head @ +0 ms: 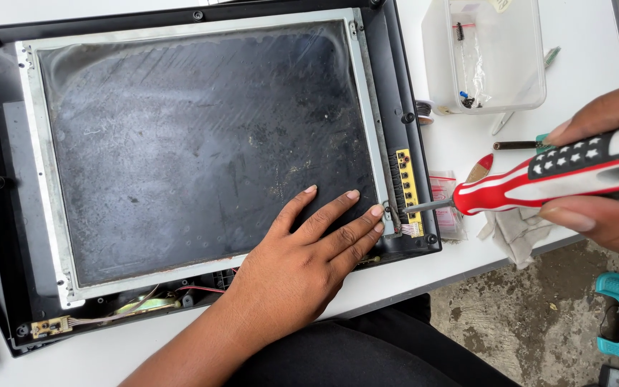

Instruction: Reassembling a computer monitor by fastening the internal metal frame to the plastic housing using a screwdriver and screws.

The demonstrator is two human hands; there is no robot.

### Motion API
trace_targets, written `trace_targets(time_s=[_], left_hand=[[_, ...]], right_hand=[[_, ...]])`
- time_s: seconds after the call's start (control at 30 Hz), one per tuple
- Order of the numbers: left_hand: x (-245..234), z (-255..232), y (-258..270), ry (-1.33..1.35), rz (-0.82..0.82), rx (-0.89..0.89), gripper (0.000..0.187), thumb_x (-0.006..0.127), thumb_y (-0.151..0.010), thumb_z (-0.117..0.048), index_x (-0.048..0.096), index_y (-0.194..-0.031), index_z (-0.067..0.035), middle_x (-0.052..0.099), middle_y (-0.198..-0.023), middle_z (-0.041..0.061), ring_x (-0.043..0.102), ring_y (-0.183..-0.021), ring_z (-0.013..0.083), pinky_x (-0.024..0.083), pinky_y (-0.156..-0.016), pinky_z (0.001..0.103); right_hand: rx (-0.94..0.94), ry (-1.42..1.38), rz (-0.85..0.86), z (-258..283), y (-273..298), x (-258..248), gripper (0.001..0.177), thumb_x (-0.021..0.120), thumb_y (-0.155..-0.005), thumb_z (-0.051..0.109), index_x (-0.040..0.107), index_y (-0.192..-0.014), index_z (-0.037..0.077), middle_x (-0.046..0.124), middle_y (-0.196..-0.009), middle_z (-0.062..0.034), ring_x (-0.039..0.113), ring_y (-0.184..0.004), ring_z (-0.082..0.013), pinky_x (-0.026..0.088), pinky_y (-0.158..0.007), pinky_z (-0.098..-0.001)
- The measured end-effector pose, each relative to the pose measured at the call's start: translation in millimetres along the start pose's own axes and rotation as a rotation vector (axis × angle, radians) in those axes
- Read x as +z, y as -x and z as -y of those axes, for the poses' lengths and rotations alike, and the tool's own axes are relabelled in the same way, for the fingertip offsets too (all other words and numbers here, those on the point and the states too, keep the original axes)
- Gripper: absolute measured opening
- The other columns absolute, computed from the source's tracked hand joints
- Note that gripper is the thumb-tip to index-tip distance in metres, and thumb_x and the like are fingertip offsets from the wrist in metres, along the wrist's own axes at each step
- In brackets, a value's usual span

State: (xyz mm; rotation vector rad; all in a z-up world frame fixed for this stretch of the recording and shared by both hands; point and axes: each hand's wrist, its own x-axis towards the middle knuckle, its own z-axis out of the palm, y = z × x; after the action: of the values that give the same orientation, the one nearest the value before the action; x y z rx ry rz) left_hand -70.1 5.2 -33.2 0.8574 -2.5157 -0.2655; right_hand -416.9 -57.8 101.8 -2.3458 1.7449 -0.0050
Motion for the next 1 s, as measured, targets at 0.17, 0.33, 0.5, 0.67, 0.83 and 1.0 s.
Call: trace_targets(time_s=[0.17, 0.33, 0.5, 0.67, 0.83, 1.0], left_hand=[[1, 0, 0, 0.003, -0.003, 0.002, 0.044, 0.049, -0.103, -0.016, 0.057, -0.147, -0.011, 0.056, -0.154, 0.003, 0.048, -0.145, 0.0312, 0.033, -0.118, 0.057], [0, 0, 0, 0.01, 0.009, -0.002, 0.045, 0.049, -0.103, -0.015, 0.058, -0.146, -0.011, 0.055, -0.155, 0.003, 0.047, -0.145, 0.0313, 0.032, -0.118, 0.056], [-1, 0, -1, 0.024, -0.01, 0.003, 0.044, 0.049, -0.102, -0.013, 0.059, -0.145, -0.009, 0.057, -0.153, 0.004, 0.048, -0.144, 0.0319, 0.033, -0.118, 0.056], [1, 1, 1, 0.004, -0.008, 0.002, 0.044, 0.05, -0.103, -0.015, 0.058, -0.146, -0.011, 0.056, -0.154, 0.003, 0.048, -0.145, 0.0313, 0.033, -0.118, 0.056], [1, 1, 1, 0.003, 0.007, 0.001, 0.045, 0.048, -0.103, -0.017, 0.057, -0.147, -0.011, 0.055, -0.155, 0.003, 0.047, -0.146, 0.0311, 0.032, -0.118, 0.057], [0, 0, 1, 0.004, 0.006, -0.003, 0.045, 0.048, -0.104, -0.017, 0.056, -0.148, -0.011, 0.055, -0.155, 0.003, 0.047, -0.146, 0.0309, 0.032, -0.118, 0.056]], right_hand=[[0.025, -0.075, 0.067, 4, -8, 3, 0.073, 0.085, -0.05, 0.039, 0.078, -0.119, 0.019, 0.077, -0.09, -0.0038, 0.071, -0.073, -0.0166, 0.049, -0.074, -0.0286], [0.075, -0.151, 0.01, 41, -10, -2, 0.064, 0.089, -0.056, 0.032, 0.077, -0.115, 0.011, 0.075, -0.089, -0.0082, 0.069, -0.075, -0.0198, 0.05, -0.074, -0.0308], [0.101, -0.167, -0.014, 66, -6, -6, 0.059, 0.089, -0.06, 0.026, 0.075, -0.116, 0.012, 0.073, -0.101, -0.0049, 0.064, -0.086, -0.0188, 0.045, -0.069, -0.0318], [-0.102, -0.187, -0.054, 65, -7, -3, 0.056, 0.087, -0.065, 0.026, 0.072, -0.114, 0.005, 0.075, -0.104, -0.0065, 0.065, -0.091, -0.0196, 0.046, -0.084, -0.0316], [-0.098, -0.013, -0.014, 52, -4, -5, 0.07, 0.087, -0.058, 0.041, 0.074, -0.12, 0.01, 0.074, -0.096, -0.0068, 0.066, -0.088, -0.0246, 0.047, -0.089, -0.0387], [-0.139, -0.108, -0.033, 67, -8, -5, 0.062, 0.087, -0.062, 0.031, 0.072, -0.117, 0.008, 0.076, -0.103, -0.0046, 0.066, -0.09, -0.0208, 0.047, -0.087, -0.0342]])
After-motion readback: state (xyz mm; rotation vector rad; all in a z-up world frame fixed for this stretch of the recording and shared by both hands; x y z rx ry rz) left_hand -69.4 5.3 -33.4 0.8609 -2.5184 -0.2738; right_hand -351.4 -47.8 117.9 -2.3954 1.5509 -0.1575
